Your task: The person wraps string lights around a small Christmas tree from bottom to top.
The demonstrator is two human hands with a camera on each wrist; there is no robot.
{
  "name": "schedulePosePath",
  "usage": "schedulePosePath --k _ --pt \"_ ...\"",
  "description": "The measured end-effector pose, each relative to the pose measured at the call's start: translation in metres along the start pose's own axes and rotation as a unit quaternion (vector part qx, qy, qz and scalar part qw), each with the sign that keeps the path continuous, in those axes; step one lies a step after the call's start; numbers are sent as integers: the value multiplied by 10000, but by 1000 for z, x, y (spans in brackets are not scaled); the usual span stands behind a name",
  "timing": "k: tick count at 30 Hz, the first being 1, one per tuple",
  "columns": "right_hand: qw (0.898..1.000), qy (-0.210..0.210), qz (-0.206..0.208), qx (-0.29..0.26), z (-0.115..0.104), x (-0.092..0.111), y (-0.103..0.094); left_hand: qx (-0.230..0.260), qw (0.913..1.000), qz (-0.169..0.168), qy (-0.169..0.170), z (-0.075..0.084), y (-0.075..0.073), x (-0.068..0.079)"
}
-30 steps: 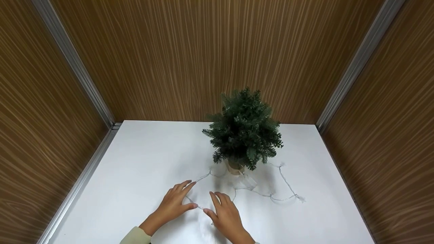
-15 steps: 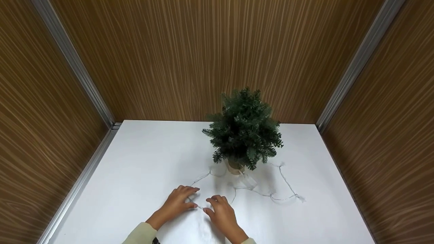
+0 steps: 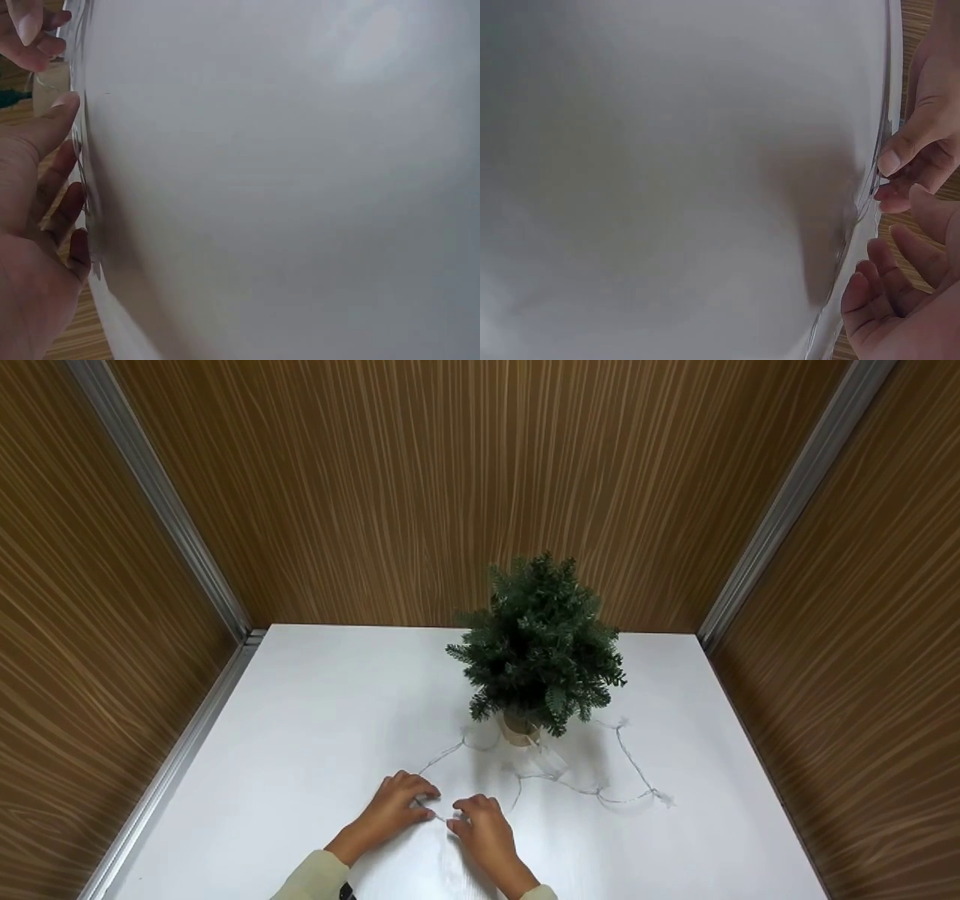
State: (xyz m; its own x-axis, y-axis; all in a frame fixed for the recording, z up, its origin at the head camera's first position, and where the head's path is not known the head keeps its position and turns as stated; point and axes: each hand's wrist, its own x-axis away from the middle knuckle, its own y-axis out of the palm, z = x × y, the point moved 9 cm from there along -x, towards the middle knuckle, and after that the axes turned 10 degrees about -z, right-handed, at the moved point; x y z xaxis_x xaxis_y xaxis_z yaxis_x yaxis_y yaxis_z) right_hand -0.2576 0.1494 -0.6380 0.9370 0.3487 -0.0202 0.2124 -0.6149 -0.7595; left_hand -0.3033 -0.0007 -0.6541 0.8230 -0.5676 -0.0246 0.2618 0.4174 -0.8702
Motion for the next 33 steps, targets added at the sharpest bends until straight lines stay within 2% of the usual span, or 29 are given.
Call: schedulePosePath --k 15,20,27,33 --pt "9985 423 326 -121 5 2 9 221 9991 141 318 0 -2 3" --pt "9974 588 294 -291 7 1 10 505 9975 175 452 3 -4 4" --pt "9966 618 194 -516 11 -1 9 1151 9932 -81 168 -3 -3 5" --pt "9942 669 72 -839 17 -2 10 1569 9875 -146 54 -8 -3 7"
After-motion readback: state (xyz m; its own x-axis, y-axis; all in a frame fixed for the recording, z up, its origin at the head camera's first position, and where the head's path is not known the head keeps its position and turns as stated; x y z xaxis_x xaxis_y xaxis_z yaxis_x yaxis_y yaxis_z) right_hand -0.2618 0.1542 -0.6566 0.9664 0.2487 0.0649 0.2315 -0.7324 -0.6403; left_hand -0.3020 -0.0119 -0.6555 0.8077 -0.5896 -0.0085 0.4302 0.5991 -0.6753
